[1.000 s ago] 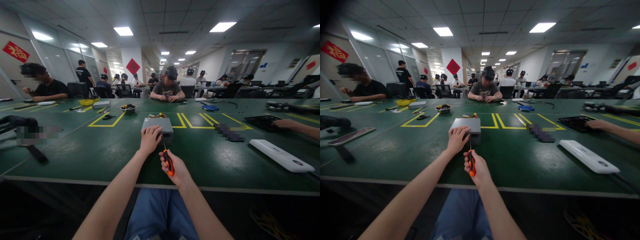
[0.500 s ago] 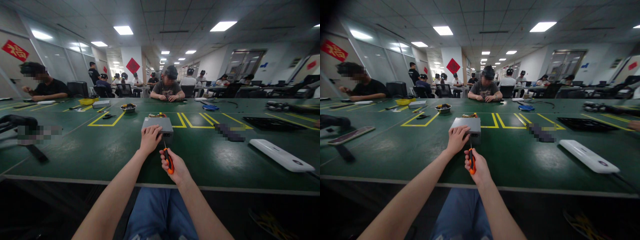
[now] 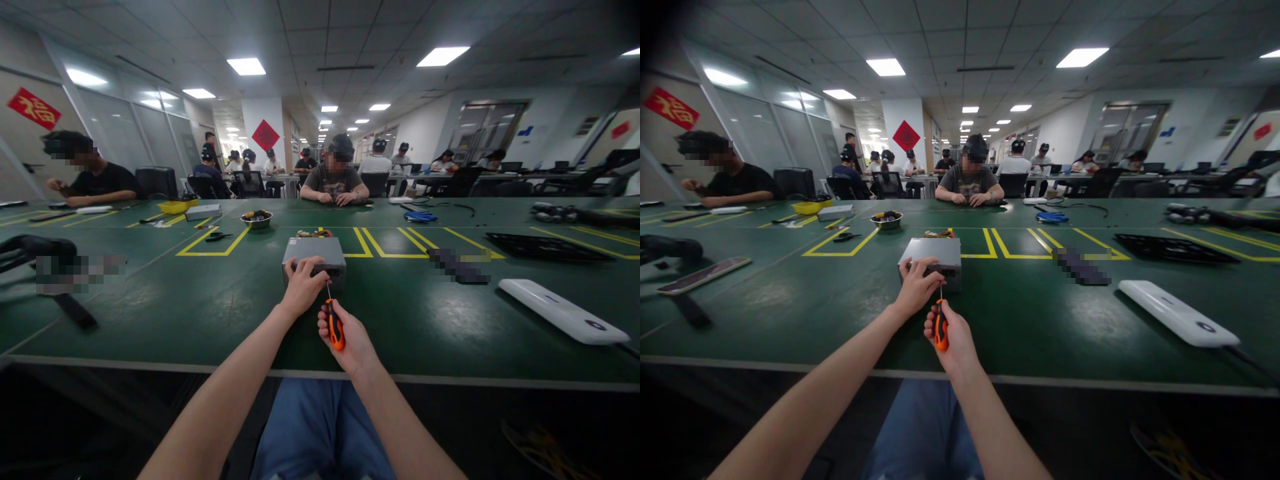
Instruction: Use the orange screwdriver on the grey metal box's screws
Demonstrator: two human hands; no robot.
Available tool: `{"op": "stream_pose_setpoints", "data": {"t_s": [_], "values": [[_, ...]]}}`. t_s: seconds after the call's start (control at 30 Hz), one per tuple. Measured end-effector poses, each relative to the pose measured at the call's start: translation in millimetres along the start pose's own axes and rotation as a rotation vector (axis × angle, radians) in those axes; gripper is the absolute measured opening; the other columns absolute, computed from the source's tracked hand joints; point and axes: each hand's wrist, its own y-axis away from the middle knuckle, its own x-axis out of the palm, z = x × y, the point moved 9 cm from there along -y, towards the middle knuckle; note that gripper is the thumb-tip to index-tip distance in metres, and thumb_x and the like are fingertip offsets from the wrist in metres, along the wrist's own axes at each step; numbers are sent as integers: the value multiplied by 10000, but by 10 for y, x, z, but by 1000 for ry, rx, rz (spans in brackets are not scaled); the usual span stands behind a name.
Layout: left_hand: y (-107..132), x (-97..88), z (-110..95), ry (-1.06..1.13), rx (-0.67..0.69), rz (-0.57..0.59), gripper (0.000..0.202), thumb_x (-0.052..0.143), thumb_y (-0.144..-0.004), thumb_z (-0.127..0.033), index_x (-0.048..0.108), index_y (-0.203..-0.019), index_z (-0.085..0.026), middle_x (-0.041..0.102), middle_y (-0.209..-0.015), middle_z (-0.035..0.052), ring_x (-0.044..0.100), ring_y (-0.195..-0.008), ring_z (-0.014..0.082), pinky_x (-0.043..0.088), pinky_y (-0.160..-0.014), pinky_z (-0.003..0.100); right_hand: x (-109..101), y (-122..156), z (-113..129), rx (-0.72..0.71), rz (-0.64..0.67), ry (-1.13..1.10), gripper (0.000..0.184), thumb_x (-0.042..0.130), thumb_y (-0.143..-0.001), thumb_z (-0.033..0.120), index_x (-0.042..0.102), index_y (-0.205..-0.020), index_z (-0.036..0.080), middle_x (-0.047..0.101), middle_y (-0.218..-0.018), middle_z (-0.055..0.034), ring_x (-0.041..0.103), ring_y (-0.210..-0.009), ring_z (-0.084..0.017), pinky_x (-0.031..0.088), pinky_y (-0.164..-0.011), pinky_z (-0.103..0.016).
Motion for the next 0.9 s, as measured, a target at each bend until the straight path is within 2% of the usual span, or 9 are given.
{"op": "stream_pose_setpoints", "data": {"t_s": [0.07,0.13,0.2,0.27,0.33,0.43,0.57,0.73,0.9], "values": [[-7,6,18,11,-19,-8,114,540,-847,-322,641,-817,-279,543,-1212,23,476,-1089,220,174,-1007,496,-83,-25,33,-44,-2,69,266,414,-917,263,569,-770,104,574,-610,-39,559,-503,-90,495,-465,-180],[-12,13,41,22,-39,-13,103,555,-838,-323,644,-807,-283,550,-1207,14,477,-1085,217,178,-1001,493,-160,-9,267,-286,13,384,214,436,-898,298,567,-856,135,608,-713,-55,603,-574,-131,539,-522,-252],[-12,19,64,29,-55,-13,89,564,-834,-299,647,-806,-289,557,-1203,7,476,-1085,213,181,-994,489,-110,152,585,-674,64,776,189,450,-876,271,556,-1001,176,611,-894,-73,631,-714,-159,563,-624,-304],[-11,28,73,40,-54,-5,87,565,-833,-274,648,-814,-294,561,-1202,2,473,-1090,208,185,-988,482,66,433,749,-1077,169,1208,350,410,-860,161,487,-1198,211,534,-1138,-114,604,-941,-188,531,-820,-379],[-9,35,73,51,-44,2,93,560,-836,-264,646,-823,-298,560,-1206,-3,471,-1094,205,192,-982,476,251,662,640,-1347,426,1620,472,378,-837,67,454,-1264,256,406,-1328,-117,491,-1161,-217,481,-919,-401],[-6,34,85,55,-53,-6,89,559,-836,-275,645,-822,-298,554,-1216,-9,466,-1101,208,195,-978,474,316,854,379,-1607,834,2031,493,412,-819,28,466,-1258,245,420,-1360,-81,374,-1274,-236,436,-990,-395],[-6,29,93,61,-84,3,97,565,-824,-262,649,-848,-303,539,-1224,-4,467,-1102,212,202,-980,461,309,948,321,-1998,929,2038,201,526,-840,137,594,-1021,192,594,-1154,-70,505,-1154,-220,481,-931,-320],[-16,-8,72,84,-116,56,367,490,-805,-152,544,-1136,-298,528,-1233,21,479,-1106,194,212,-991,418,300,902,370,-2135,782,1908,26,573,-832,180,576,-853,195,642,-949,-55,599,-986,-171,534,-790,-281],[-24,-44,91,80,-149,38,491,441,-803,-140,441,-1271,-287,521,-1275,30,435,-1167,210,222,-986,407,332,789,331,-1742,979,1947,245,467,-857,97,582,-1034,221,582,-1179,-73,470,-1205,-200,475,-952,-343]]}}
